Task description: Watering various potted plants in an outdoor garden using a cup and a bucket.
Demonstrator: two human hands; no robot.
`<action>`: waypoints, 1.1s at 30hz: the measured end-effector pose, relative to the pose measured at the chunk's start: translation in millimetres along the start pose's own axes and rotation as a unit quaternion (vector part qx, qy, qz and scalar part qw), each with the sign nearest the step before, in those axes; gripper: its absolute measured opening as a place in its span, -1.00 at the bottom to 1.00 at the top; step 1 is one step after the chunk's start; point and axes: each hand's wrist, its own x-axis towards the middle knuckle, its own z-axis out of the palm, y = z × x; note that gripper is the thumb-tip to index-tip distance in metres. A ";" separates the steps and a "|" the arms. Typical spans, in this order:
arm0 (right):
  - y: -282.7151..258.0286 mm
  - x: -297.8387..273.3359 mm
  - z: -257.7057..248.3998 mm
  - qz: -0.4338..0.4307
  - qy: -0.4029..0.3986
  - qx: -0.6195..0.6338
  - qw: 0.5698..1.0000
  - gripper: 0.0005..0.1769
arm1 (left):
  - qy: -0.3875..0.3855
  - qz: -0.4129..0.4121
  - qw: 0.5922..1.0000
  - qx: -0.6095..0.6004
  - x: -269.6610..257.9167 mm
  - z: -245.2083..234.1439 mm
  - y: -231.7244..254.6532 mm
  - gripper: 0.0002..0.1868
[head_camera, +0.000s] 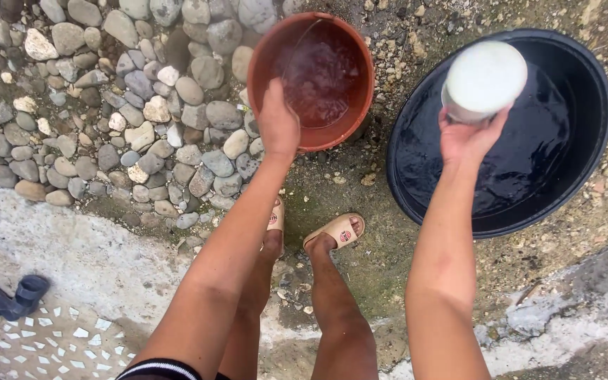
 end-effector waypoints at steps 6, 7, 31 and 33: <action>108.6 38.3 -119.5 0.109 0.061 0.313 0.942 -0.36 | 0.055 0.022 0.998 0.033 4.8 6.9 -23.4 -0.65; 127.0 49.9 -138.8 0.112 0.060 0.315 0.941 -0.36 | 0.056 0.023 0.998 0.036 8.9 6.1 -30.6 -0.65; 18.0 -91.6 -30.3 -0.389 -0.117 -0.742 0.533 -0.78 | -0.026 -0.030 0.999 0.001 3.3 -5.0 2.5 -0.65; -1.5 -113.3 21.0 -0.345 -0.220 -0.821 0.399 -0.90 | -0.032 -0.017 0.999 -0.003 1.4 5.5 -4.6 -0.60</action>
